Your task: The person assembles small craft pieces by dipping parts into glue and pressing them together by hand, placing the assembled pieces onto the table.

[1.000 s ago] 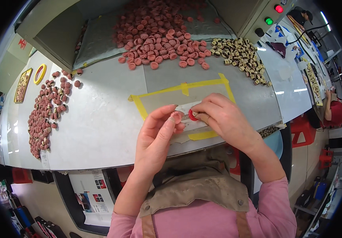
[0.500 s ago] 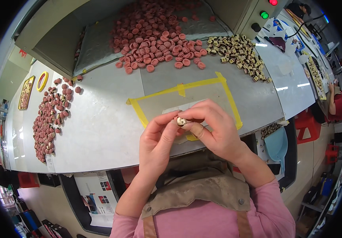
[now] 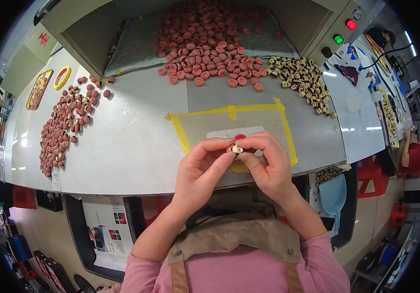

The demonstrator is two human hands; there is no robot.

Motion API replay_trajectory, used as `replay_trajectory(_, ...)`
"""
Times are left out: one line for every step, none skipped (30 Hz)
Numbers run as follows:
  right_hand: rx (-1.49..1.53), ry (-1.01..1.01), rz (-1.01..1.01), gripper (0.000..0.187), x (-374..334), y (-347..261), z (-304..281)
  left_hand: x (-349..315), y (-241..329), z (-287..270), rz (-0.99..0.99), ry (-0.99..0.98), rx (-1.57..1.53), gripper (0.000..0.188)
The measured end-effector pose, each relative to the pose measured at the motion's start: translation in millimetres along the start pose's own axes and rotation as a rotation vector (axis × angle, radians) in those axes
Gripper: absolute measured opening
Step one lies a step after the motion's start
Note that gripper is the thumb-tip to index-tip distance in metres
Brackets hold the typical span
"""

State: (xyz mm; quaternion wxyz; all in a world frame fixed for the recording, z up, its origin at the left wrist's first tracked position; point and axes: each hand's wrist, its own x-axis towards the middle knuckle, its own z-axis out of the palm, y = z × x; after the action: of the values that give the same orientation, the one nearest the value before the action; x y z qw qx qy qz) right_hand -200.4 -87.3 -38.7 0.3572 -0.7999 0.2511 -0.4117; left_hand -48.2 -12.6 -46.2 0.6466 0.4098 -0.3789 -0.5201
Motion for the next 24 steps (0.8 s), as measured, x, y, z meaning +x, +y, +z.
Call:
replay_trajectory(0.027, -0.01, 0.025, 0.018, 0, -1, 0, 0, -1, 1, 0.002, -0.003, 0.001, 0.022)
replay_trajectory(0.053, -0.019, 0.051, 0.017, 1, -1, -1, 0, -1, 1, 0.044, 0.006, 0.016, 0.022)
replay_trajectory(0.053, -0.016, 0.053, 0.017, 1, -2, -2, -1, -2, 2, 0.083, 0.018, 0.029, 0.021)
replay_trajectory(0.052, -0.022, 0.051, 0.017, 2, -2, -4, -1, -1, 4, 0.08, 0.015, 0.03, 0.021)
replay_trajectory(0.052, -0.028, 0.051, 0.017, 2, -1, -5, 0, -1, 5, 0.077, 0.023, 0.018, 0.021)
replay_trajectory(0.052, -0.025, 0.053, 0.017, 3, 0, -6, 0, 0, 6, 0.075, 0.031, 0.007, 0.021)
replay_trajectory(0.061, -0.013, 0.041, 0.018, 3, 1, -6, 1, -2, 5, 0.072, 0.029, 0.008, 0.021)
replay_trajectory(0.07, -0.002, 0.028, 0.018, 3, 1, -5, 1, -5, 3, 0.079, 0.035, -0.003, 0.021)
replay_trajectory(0.07, -0.001, 0.03, 0.018, 2, 1, -5, 3, -6, 2, 0.087, 0.042, -0.015, 0.021)
replay_trajectory(0.075, -0.009, 0.037, 0.018, 2, 0, -5, 4, -6, 2, 0.085, 0.042, -0.015, 0.021)
replay_trajectory(0.079, -0.019, 0.043, 0.018, 2, -1, -5, 5, -3, 3, 0.025, 0.077, -0.06, 0.02)
replay_trajectory(0.081, -0.018, 0.043, 0.018, 3, 0, -3, 5, -2, 3, -0.034, 0.111, -0.105, 0.02)
replay_trajectory(0.088, -0.011, 0.038, 0.017, 3, 2, -2, 5, -2, 3, -0.034, 0.112, -0.104, 0.02)
replay_trajectory(0.096, -0.004, 0.032, 0.017, 3, 3, -1, 4, -3, 2, -0.007, 0.106, -0.087, 0.02)
replay_trajectory(0.094, -0.001, 0.036, 0.017, 2, 5, 2, 3, -4, 2, 0.018, 0.094, -0.071, 0.02)
replay_trajectory(0.126, 0.021, 0.046, 0.017, 1, 6, 7, 4, -6, 2, 0.014, 0.092, -0.073, 0.02)
replay_trajectory(0.158, 0.042, 0.056, 0.017, 0, 7, 9, 4, -8, 2, 0.084, 0.083, -0.05, 0.02)
replay_trajectory(0.16, 0.038, 0.057, 0.017, -1, 7, 9, 4, -9, 1, 0.157, 0.083, -0.024, 0.02)
replay_trajectory(0.081, 0.032, 0.015, 0.017, -1, 7, 9, 4, -9, 0, 0.156, 0.088, -0.025, 0.02)
replay_trajectory(0.002, 0.026, -0.028, 0.018, -2, 6, 8, 3, -8, -3, 0.102, 0.061, -0.029, 0.023)
replay_trajectory(0.004, 0.024, -0.029, 0.018, -2, 6, 7, 4, -7, -6, 0.049, 0.031, -0.031, 0.027)
replay_trajectory(-0.065, 0.027, -0.082, 0.019, -2, 6, 4, 4, -5, -8, 0.051, 0.033, -0.03, 0.027)
replay_trajectory(-0.134, 0.029, -0.134, 0.021, -1, 6, 3, 4, -3, -9, -0.003, 0.005, -0.079, 0.033)
replay_trajectory(-0.132, 0.026, -0.132, 0.021, -2, 5, 2, 3, -1, -9, -0.059, -0.021, -0.129, 0.04)
